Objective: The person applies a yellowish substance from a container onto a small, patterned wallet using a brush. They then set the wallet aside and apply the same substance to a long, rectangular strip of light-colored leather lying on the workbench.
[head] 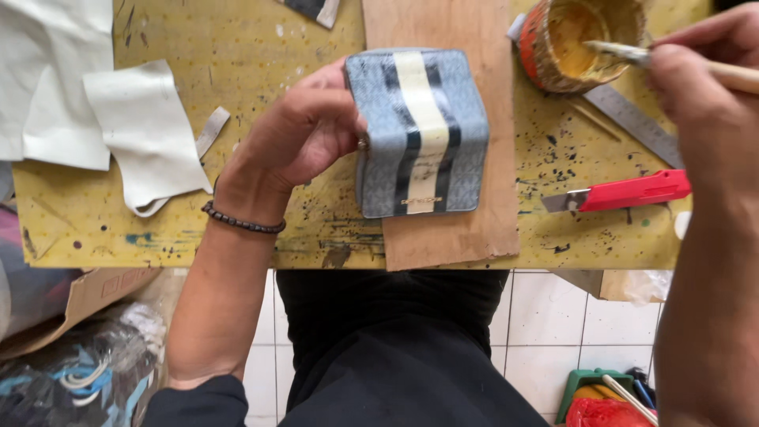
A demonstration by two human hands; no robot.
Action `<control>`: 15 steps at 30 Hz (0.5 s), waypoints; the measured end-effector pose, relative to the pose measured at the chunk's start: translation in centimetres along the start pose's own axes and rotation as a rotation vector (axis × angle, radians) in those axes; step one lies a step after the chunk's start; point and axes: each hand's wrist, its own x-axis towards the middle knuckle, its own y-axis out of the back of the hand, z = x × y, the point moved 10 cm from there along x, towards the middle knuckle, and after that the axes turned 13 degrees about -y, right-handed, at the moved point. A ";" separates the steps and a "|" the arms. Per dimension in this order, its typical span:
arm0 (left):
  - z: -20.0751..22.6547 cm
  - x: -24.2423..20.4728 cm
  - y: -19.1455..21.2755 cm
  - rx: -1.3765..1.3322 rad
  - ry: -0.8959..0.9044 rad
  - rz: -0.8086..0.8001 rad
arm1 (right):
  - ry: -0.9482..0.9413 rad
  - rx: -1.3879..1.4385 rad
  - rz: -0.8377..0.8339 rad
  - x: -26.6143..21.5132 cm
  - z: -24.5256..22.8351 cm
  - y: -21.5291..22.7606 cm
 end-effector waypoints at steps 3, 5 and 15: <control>-0.1 0.2 0.3 0.161 -0.005 -0.075 | 0.294 0.009 -0.009 1.7 -0.8 -0.7; -0.3 -0.4 -0.4 -0.059 0.016 -0.138 | 0.297 -0.080 -0.037 1.5 -1.6 -1.4; -2.1 1.0 1.0 -0.131 -0.074 -0.078 | -0.172 0.741 -0.159 3.6 4.3 0.5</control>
